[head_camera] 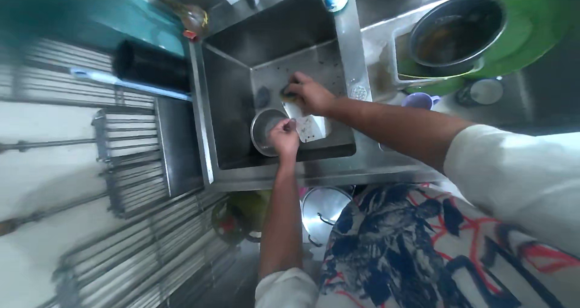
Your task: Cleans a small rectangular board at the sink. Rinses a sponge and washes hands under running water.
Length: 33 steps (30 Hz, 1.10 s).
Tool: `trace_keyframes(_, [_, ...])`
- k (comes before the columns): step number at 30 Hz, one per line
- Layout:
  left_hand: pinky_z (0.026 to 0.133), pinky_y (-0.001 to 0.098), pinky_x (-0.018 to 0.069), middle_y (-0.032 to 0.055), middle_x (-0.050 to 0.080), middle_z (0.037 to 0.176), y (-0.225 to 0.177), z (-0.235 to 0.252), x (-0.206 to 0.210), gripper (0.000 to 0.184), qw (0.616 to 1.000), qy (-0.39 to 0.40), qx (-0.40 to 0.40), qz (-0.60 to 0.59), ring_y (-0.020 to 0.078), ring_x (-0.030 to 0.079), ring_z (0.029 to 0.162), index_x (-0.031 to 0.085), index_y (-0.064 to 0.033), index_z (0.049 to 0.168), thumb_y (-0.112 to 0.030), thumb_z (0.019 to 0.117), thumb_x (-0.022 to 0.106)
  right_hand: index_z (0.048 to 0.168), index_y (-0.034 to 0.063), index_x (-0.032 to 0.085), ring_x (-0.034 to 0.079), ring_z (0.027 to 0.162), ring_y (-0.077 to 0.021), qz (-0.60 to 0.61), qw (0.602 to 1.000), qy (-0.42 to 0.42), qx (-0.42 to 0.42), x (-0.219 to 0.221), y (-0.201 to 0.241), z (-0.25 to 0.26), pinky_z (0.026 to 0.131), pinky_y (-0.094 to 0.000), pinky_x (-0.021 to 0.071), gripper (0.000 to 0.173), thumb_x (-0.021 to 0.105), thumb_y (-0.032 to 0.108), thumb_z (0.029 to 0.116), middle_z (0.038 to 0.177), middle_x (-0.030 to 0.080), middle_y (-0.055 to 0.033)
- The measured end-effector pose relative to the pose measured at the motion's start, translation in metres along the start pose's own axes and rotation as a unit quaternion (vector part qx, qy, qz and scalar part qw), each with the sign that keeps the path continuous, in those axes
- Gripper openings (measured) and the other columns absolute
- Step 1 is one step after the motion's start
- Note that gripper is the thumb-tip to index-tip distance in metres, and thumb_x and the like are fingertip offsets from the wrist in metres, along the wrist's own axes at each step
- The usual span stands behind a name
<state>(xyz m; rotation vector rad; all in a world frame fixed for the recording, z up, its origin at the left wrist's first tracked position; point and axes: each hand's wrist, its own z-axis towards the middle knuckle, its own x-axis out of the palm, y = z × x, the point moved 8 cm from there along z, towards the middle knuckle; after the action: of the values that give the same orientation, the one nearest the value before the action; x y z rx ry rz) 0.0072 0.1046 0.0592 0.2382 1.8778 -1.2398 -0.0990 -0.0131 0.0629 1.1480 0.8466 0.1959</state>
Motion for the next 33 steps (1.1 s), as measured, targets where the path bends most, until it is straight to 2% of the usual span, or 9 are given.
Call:
trace_keyframes(2, [0.082, 0.043, 0.056, 0.0185, 0.072, 0.094, -0.005, -0.001, 0.001, 0.019, 1.0, 0.005, -0.002, 0.006, 0.0234, 0.069, 0.082, 0.073, 0.0047, 0.105, -0.012, 0.1005, 0.065, 0.119, 0.0021, 0.072, 0.06, 0.123, -0.0391, 0.004, 0.998, 0.015, -0.062, 0.008, 0.009, -0.003, 0.107, -0.0501, 0.05, 0.029, 0.067, -0.004, 0.0915, 0.134, 0.06, -0.0234])
trace_keyframes(6, [0.081, 0.0371, 0.0556, 0.0171, 0.072, 0.094, 0.005, 0.003, -0.004, 0.017, 1.0, -0.011, -0.025, -0.009, 0.0196, 0.068, 0.083, 0.073, 0.0053, 0.105, -0.009, 0.0998, 0.065, 0.116, 0.0057, 0.075, 0.059, 0.121, -0.0414, -0.073, 0.987, 0.104, -0.096, 0.011, -0.009, -0.019, 0.105, -0.0539, 0.0491, 0.025, 0.068, -0.001, 0.093, 0.134, 0.06, -0.0213])
trace_keyframes(11, [0.084, 0.0392, 0.0552, 0.0177, 0.073, 0.096, 0.009, 0.016, -0.015, 0.02, 0.999, -0.028, -0.036, -0.011, 0.0209, 0.068, 0.086, 0.073, 0.005, 0.107, -0.011, 0.1002, 0.064, 0.124, 0.0091, 0.072, 0.055, 0.129, -0.0435, -0.131, 0.988, 0.057, 0.055, -0.041, -0.031, -0.016, 0.108, -0.058, 0.047, 0.034, 0.069, 0.0, 0.0918, 0.14, 0.056, -0.0223])
trace_keyframes(13, [0.086, 0.0393, 0.0542, 0.0172, 0.073, 0.097, 0.007, 0.02, -0.017, 0.019, 0.999, -0.029, -0.045, -0.011, 0.0206, 0.068, 0.088, 0.074, 0.0044, 0.106, -0.012, 0.1002, 0.065, 0.126, 0.0081, 0.071, 0.055, 0.129, -0.0435, -0.121, 0.989, 0.051, 0.075, -0.051, -0.029, -0.019, 0.108, -0.0566, 0.0475, 0.035, 0.069, 0.0, 0.0916, 0.141, 0.054, -0.0232])
trace_keyframes(21, [0.084, 0.0356, 0.0542, 0.0162, 0.072, 0.098, -0.016, 0.015, -0.003, 0.02, 0.998, -0.016, 0.001, -0.064, 0.0171, 0.066, 0.086, 0.072, 0.0042, 0.108, -0.013, 0.1023, 0.063, 0.119, 0.0074, 0.074, 0.058, 0.124, -0.0418, -0.025, 0.998, 0.034, -0.039, -0.004, 0.0, 0.005, 0.105, -0.0557, 0.0496, 0.03, 0.068, -0.001, 0.0913, 0.138, 0.057, -0.0224])
trace_keyframes(25, [0.085, 0.0317, 0.0539, 0.0173, 0.072, 0.099, 0.001, 0.016, -0.011, 0.02, 0.996, -0.045, -0.006, -0.08, 0.0146, 0.066, 0.087, 0.071, 0.0076, 0.108, -0.009, 0.0999, 0.065, 0.113, 0.0082, 0.077, 0.06, 0.118, -0.0425, -0.1, 0.973, 0.146, -0.148, 0.018, -0.005, -0.033, 0.102, -0.0551, 0.0503, 0.025, 0.068, -0.002, 0.0925, 0.133, 0.061, -0.0219])
trace_keyframes(28, [0.086, 0.0336, 0.0542, 0.0179, 0.072, 0.099, 0.008, 0.011, -0.009, 0.022, 0.996, -0.038, -0.011, -0.076, 0.0166, 0.067, 0.088, 0.071, 0.0077, 0.109, -0.011, 0.1, 0.066, 0.118, 0.0079, 0.075, 0.057, 0.128, -0.0423, -0.103, 0.985, 0.115, -0.082, -0.001, -0.012, -0.025, 0.109, -0.0544, 0.0477, 0.029, 0.066, -0.003, 0.093, 0.141, 0.057, -0.0219])
trace_keyframes(30, [0.086, 0.0333, 0.0547, 0.0175, 0.073, 0.099, 0.001, 0.007, -0.006, 0.02, 0.997, -0.037, -0.002, -0.068, 0.0161, 0.067, 0.088, 0.072, 0.0069, 0.108, -0.011, 0.0998, 0.066, 0.118, 0.0076, 0.075, 0.057, 0.127, -0.041, -0.065, 0.995, 0.047, -0.062, -0.011, 0.0, -0.006, 0.109, -0.0528, 0.0478, 0.028, 0.067, -0.001, 0.0924, 0.14, 0.057, -0.0221])
trace_keyframes(33, [0.079, 0.0264, 0.0542, 0.0135, 0.072, 0.093, -0.005, 0.006, -0.007, 0.016, 0.995, -0.057, 0.011, -0.086, 0.0089, 0.065, 0.08, 0.072, 0.0066, 0.104, -0.007, 0.099, 0.065, 0.115, 0.0076, 0.076, 0.06, 0.119, -0.0419, -0.049, 0.991, 0.057, -0.108, 0.006, 0.02, -0.008, 0.101, -0.0552, 0.0517, 0.026, 0.069, 0.0, 0.0917, 0.135, 0.06, -0.0221])
